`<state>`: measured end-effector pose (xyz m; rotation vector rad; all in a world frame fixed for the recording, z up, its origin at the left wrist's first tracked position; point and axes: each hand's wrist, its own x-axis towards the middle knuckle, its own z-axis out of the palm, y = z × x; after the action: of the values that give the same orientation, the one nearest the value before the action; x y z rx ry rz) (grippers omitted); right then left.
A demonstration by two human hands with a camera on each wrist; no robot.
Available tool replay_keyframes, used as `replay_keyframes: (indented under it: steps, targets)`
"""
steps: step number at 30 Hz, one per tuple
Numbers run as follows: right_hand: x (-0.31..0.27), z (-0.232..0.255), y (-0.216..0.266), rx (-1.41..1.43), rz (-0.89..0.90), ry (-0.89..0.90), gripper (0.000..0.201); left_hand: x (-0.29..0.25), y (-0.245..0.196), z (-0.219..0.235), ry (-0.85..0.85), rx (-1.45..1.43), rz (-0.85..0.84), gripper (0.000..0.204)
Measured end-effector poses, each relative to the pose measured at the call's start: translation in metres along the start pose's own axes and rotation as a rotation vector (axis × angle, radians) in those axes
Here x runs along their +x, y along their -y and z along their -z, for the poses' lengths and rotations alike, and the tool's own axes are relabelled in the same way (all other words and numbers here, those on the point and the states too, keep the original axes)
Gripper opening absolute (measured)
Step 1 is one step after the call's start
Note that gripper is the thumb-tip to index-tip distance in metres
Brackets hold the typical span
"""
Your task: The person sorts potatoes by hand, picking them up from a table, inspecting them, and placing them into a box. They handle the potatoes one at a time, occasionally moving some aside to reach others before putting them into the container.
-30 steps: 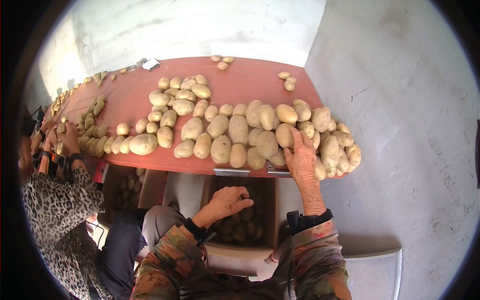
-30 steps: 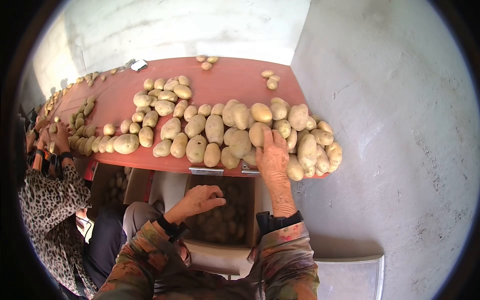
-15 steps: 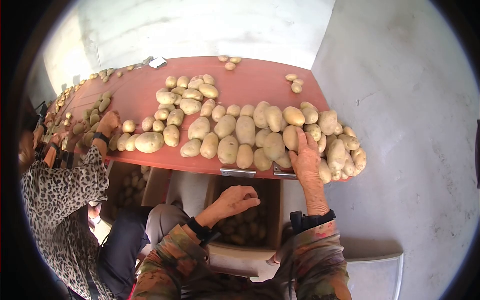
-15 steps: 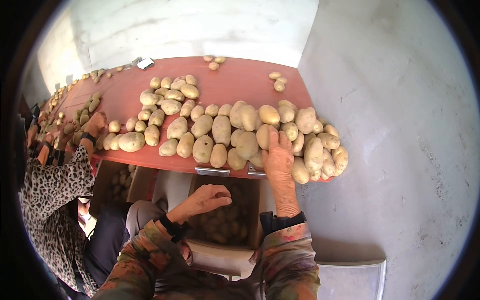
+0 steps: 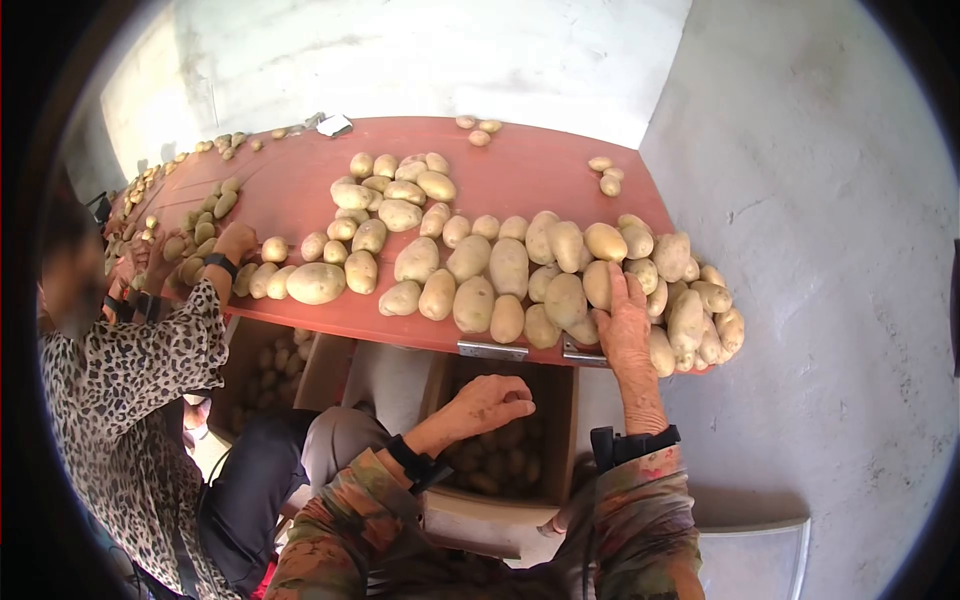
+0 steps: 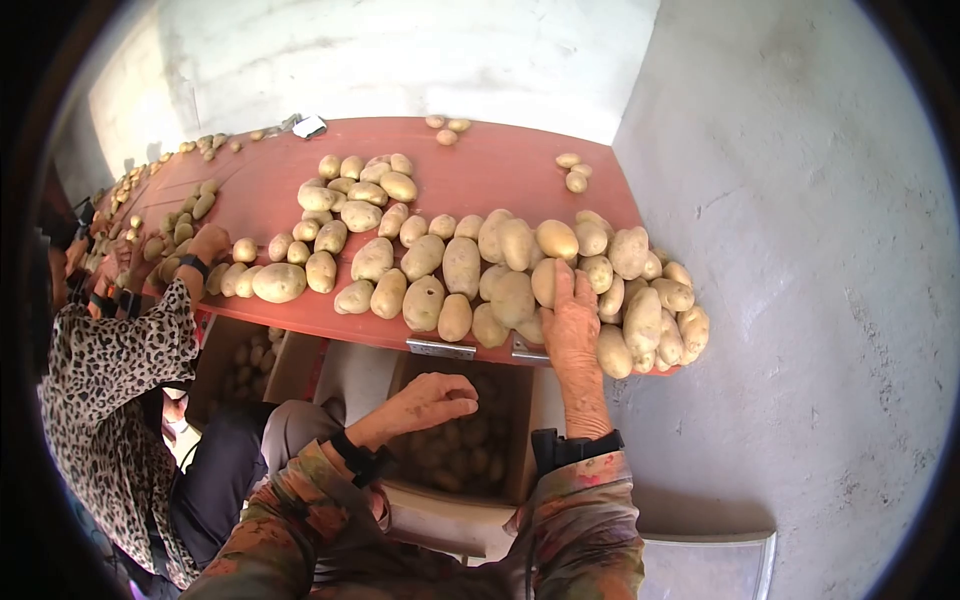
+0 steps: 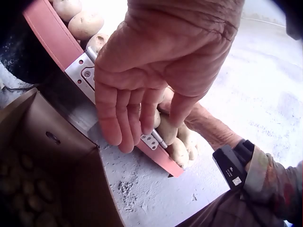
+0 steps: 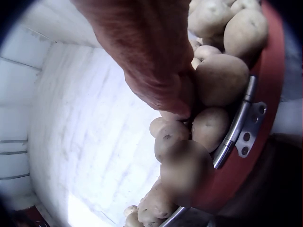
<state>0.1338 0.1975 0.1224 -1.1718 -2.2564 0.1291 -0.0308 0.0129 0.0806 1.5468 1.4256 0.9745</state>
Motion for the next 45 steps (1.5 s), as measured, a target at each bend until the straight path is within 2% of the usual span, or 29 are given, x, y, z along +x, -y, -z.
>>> replay_keyframes:
  steps: [20,22,23,25,27,29,32,33,35,37,38,40,42,44,45]
  targets:
    - [0.0,0.015,-0.002,0.167,-0.018,-0.017,0.076,0.002,0.002,0.004,0.023,0.012,-0.001,0.028]
    - [-0.002,0.023,0.004,0.212,-0.019,-0.035,0.076,0.003,-0.002,0.005,0.03,-0.165,0.08,0.027]
    - [-0.003,0.027,0.007,0.258,-0.021,-0.053,0.076,0.004,0.0,0.005,0.031,-0.166,0.08,0.027]
    - [-0.003,0.031,0.01,0.331,-0.02,-0.077,0.076,0.007,0.003,0.005,0.008,-0.418,0.113,0.028]
    - [-0.005,0.037,0.016,0.404,-0.018,-0.101,0.076,0.007,-0.002,0.008,-0.013,-0.528,0.111,0.03]
    - [-0.009,0.045,0.028,0.554,0.031,-0.059,0.077,0.008,-0.005,0.009,-0.034,-0.637,0.108,0.031]
    - [-0.016,0.045,0.043,0.621,0.112,0.024,0.077,0.009,-0.002,0.01,-0.089,-0.784,0.036,0.036]
    - [-0.019,0.044,0.048,0.575,0.201,0.018,0.078,0.01,0.0,0.01,-0.113,-0.852,-0.007,0.039]
    - [-0.025,0.04,0.057,0.568,0.267,0.056,0.078,0.011,0.001,0.01,-0.135,-0.92,-0.047,0.043]
    - [-0.03,0.032,0.065,0.519,0.377,0.113,0.075,0.013,0.0,0.01,-0.179,-1.034,-0.208,0.055]
    - [-0.034,0.029,0.07,0.515,0.371,0.108,0.075,0.014,-0.001,0.009,-0.17,-1.034,-0.207,0.055]
    - [-0.042,0.023,0.08,0.369,0.554,0.08,0.072,0.012,-0.002,0.006,-0.324,-1.098,-0.228,0.063]
    - [-0.045,0.023,0.086,0.34,0.563,0.049,0.066,0.01,-0.002,0.011,-0.296,-1.112,-0.213,0.065]
    - [-0.043,0.025,0.084,0.469,0.639,0.187,0.059,0.007,0.002,0.015,-0.409,-1.177,-0.116,0.062]
    - [-0.04,0.029,0.085,0.492,0.581,0.103,0.047,0.006,0.003,0.017,-0.419,-1.177,-0.067,0.059]
